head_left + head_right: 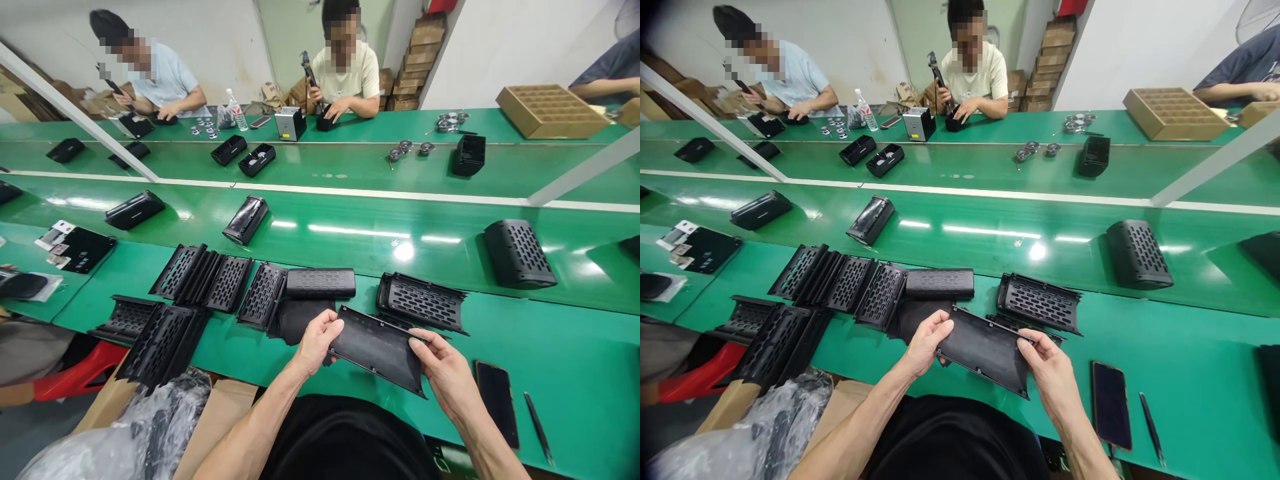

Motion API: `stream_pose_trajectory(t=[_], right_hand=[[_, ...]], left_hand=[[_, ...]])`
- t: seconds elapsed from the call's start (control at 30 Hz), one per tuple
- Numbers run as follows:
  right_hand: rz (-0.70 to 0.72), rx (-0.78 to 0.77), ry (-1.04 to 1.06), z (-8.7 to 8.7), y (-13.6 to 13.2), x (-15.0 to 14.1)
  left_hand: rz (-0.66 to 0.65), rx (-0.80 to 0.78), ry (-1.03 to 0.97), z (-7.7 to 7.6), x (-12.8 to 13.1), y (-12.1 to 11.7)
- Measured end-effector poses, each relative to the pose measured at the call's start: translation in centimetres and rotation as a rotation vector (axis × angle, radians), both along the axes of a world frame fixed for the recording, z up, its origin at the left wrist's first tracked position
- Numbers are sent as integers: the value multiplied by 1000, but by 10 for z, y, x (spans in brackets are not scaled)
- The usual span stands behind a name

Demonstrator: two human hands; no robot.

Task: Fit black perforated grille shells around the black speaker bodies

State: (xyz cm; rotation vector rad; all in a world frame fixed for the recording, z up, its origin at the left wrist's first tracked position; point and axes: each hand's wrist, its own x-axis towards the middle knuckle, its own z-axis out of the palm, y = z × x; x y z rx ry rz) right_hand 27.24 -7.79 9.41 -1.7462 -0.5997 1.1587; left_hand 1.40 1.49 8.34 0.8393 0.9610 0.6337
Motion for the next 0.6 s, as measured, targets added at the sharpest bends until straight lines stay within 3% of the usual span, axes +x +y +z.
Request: stream_pose_trajectory(t=[0.33,0.6], right_hand=[[-23,25,-43,-1,-3,3],[-25,54,-79,3,-4,5]], left_hand=[[5,-61,-125,14,2,4],[22,-34,-165,13,3,4]])
